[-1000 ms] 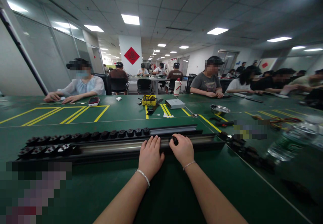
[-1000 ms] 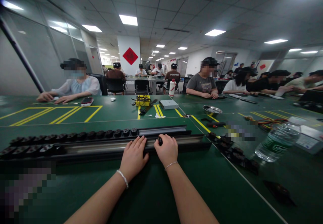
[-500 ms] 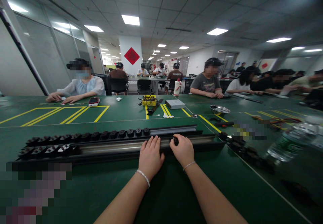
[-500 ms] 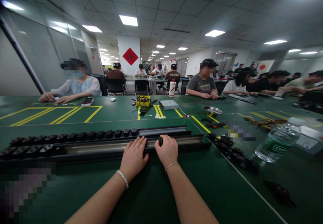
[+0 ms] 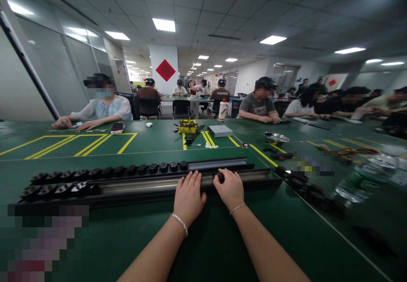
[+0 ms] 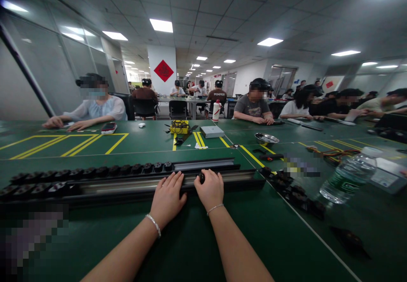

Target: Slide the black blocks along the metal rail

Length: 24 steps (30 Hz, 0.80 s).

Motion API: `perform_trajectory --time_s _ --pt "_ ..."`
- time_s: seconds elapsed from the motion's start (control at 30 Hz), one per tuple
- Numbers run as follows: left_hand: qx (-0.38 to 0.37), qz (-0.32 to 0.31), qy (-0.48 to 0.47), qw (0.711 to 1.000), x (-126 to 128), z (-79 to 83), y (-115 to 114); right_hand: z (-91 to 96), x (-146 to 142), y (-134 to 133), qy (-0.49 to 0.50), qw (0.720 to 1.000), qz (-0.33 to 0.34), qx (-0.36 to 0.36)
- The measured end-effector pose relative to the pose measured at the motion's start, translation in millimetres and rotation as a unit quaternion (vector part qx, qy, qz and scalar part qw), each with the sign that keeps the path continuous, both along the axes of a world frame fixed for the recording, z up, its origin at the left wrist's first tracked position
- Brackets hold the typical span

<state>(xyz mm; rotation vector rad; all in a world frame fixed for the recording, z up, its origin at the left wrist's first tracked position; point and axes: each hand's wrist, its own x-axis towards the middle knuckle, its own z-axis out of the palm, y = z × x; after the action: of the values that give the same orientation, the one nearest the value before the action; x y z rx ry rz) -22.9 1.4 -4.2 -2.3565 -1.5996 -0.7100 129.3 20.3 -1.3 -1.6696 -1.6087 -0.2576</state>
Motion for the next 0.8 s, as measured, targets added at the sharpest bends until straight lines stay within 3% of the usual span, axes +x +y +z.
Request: perform_trajectory --time_s 0.8 --pt "-0.013 0.004 0.003 1.0 0.4 2.5 -1.3 0.0 0.5 0.3 0.003 1.0 -0.012 0.004"
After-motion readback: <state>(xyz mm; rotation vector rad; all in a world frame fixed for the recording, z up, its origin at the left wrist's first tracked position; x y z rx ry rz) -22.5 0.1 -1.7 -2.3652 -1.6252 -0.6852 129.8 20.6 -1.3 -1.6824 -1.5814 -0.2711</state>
